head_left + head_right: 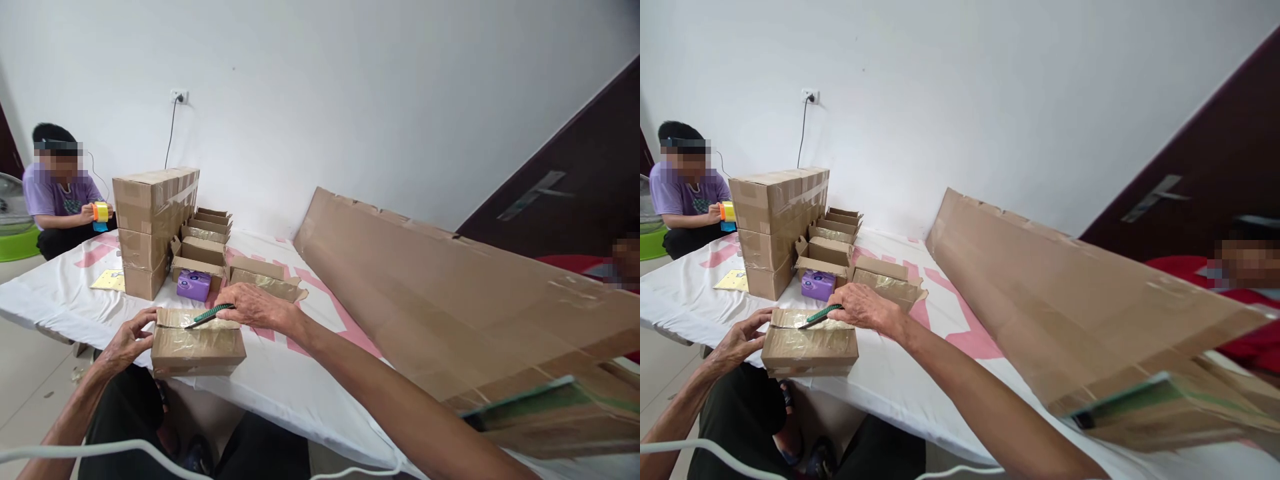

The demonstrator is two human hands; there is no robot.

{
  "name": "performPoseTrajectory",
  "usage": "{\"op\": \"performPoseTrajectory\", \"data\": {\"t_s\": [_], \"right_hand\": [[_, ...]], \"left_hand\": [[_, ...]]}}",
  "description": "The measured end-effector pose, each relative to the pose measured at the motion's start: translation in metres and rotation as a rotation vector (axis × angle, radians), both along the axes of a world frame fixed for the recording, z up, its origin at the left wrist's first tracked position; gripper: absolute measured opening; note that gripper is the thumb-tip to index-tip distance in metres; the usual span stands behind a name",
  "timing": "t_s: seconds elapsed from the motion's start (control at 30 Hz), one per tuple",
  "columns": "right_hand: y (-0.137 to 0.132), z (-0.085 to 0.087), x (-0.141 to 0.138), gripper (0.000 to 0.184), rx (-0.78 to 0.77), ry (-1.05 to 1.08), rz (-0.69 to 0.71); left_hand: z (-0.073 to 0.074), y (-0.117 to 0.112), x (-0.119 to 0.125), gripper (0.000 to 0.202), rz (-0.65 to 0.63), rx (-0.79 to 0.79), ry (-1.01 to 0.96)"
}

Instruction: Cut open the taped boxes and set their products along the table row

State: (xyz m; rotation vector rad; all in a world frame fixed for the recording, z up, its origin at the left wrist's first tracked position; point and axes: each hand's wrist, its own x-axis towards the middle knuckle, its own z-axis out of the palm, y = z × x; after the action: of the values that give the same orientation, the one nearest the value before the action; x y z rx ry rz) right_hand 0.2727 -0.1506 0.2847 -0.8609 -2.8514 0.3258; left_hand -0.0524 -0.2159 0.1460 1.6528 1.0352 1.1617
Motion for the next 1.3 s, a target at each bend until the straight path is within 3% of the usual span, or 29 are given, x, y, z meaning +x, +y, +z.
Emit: {"op": "performPoseTrajectory", "data": {"t_s": [0.37,0.53,0.63,0.7,0.77,0.87,0.97,1.07,1.17,1.3], "right_hand": [[-0.002,0.000,0.061,0.019,0.120,-0.042,-0.170],[-0.007,0.008,0.096,0.016,0.035,0.074,-0.227],[-0.018,-0.004,0.122,0.022,-0.046,0.235,-0.323],[-0.028,-0.026,0.139,0.030,-0.089,0.359,-0.419],[-0.039,-0.061,0.154,0.039,-0.117,0.476,-0.507],[-0.053,-0.130,0.170,0.046,-0.056,0.581,-0.653],[-0.063,-0.200,0.179,0.046,0.013,0.547,-0.802],[-0.068,-0.251,0.182,0.047,0.118,0.467,-0.901],[-0.071,-0.273,0.180,0.048,0.207,0.367,-0.950],[-0.073,-0.269,0.173,0.045,0.186,0.260,-0.975]], "left_hand": [[0.011,-0.002,0.001,0.057,0.031,-0.026,0.014],[0.015,-0.001,0.001,0.062,0.031,-0.034,0.014],[0.015,0.000,0.000,0.064,0.026,-0.037,0.014],[0.015,0.002,0.000,0.066,0.025,-0.035,0.018],[0.014,0.004,0.000,0.071,0.036,-0.035,0.021],[0.012,0.008,-0.002,0.077,0.062,-0.037,0.030],[0.010,0.015,-0.005,0.079,0.070,-0.042,0.048],[0.006,0.021,-0.008,0.086,0.084,-0.043,0.051],[0.006,0.024,-0.009,0.089,0.071,-0.046,0.050],[0.011,0.024,-0.009,0.086,0.048,-0.053,0.072]]}}
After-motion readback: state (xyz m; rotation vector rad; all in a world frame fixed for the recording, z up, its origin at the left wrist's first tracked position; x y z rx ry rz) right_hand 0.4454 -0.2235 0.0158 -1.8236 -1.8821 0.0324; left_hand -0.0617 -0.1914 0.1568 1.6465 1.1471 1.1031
